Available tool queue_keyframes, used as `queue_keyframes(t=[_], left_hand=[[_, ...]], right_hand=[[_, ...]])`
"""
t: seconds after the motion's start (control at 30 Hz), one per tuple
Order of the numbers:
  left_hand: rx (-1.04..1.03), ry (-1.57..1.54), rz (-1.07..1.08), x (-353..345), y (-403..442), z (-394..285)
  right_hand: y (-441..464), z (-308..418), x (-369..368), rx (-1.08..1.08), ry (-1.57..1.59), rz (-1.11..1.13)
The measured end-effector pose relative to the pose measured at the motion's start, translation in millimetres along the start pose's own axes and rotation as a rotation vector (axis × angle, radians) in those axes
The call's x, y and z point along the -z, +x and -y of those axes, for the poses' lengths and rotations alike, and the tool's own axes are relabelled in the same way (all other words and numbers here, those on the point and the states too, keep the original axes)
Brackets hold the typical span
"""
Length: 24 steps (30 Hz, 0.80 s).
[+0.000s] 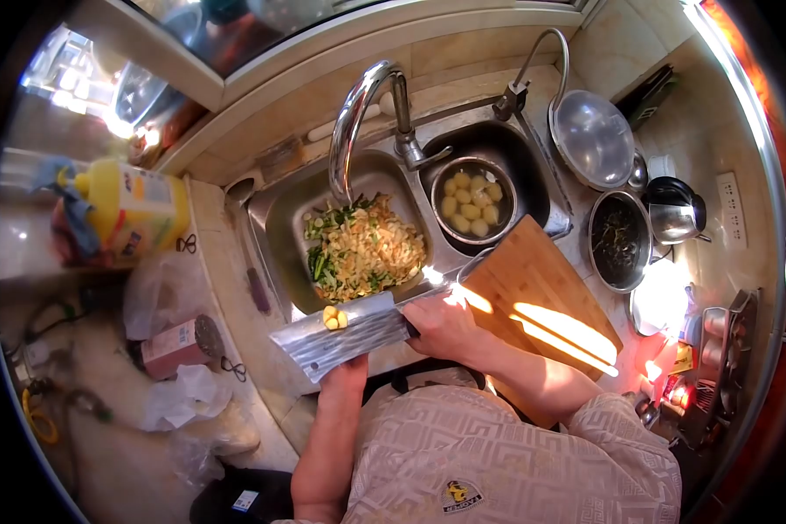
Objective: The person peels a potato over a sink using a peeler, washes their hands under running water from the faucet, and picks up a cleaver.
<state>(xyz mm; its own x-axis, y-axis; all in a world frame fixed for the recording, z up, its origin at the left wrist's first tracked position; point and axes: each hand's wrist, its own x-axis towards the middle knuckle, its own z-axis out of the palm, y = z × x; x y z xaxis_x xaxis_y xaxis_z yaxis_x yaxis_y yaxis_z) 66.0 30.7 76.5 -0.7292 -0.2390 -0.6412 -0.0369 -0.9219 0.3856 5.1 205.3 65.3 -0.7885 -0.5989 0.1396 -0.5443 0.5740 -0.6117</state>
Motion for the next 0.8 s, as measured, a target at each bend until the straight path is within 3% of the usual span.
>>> queue_keyframes(t=[0.03,0.1,0.17,0.2,0.23,0.37,0.4,0.43,0.47,0.53,0.57,0.63,0.7,0.73,0.8], left_hand=[[0.087,0.018,0.169,-1.9,-0.5,-5.9],[-0.057,0.250,-0.075,-22.1,-5.1,-1.7],[-0.028,0.239,-0.035,-23.0,-1.8,-8.1],[0.004,0.231,0.006,-24.7,-0.5,-10.8],[-0.033,0.256,-0.084,-34.7,-3.7,-11.4],[-0.125,0.325,0.056,-12.6,5.4,-20.0],[-0.151,0.244,0.142,-12.2,7.7,-19.7],[-0.393,0.218,-0.203,-32.3,5.3,-4.0],[-0.657,0.659,-0.054,-16.3,15.8,-5.3],[-0.595,0.767,0.016,-15.9,18.3,-13.4],[-0.281,0.424,-0.064,-17.6,16.1,-16.3],[-0.291,0.305,-0.148,-17.0,16.9,-17.6],[-0.375,0.463,-0.071,-6.8,17.8,-19.6],[-0.402,0.404,-0.149,-7.8,20.5,-16.9],[-0.279,0.150,-0.081,-14.9,18.9,-19.7]], right_hand=[[0.0,-1.9,-0.7,0.000,0.000,0.000],[-0.8,-6.1,-2.1,-0.182,0.057,0.096],[-1.9,-3.3,-3.0,-0.228,0.147,0.067],[3.3,0.6,1.5,-0.402,0.283,0.193],[6.1,4.4,5.9,-0.578,0.420,0.320],[10.6,13.5,17.5,-0.470,0.359,0.288],[8.5,17.5,20.4,-0.320,0.310,0.225],[6.8,20.8,23.5,-0.173,0.259,0.163],[8.1,24.0,25.5,-0.065,0.289,0.071],[7.9,34.4,27.0,-0.101,0.416,0.034],[8.3,40.1,29.5,-0.140,0.538,-0.006],[12.4,49.4,41.1,-0.185,0.585,-0.076],[14.3,52.3,46.9,-0.155,0.529,-0.162],[13.2,54.1,46.8,-0.116,0.464,-0.139],[8.8,60.2,42.6,-0.071,0.396,-0.110]])
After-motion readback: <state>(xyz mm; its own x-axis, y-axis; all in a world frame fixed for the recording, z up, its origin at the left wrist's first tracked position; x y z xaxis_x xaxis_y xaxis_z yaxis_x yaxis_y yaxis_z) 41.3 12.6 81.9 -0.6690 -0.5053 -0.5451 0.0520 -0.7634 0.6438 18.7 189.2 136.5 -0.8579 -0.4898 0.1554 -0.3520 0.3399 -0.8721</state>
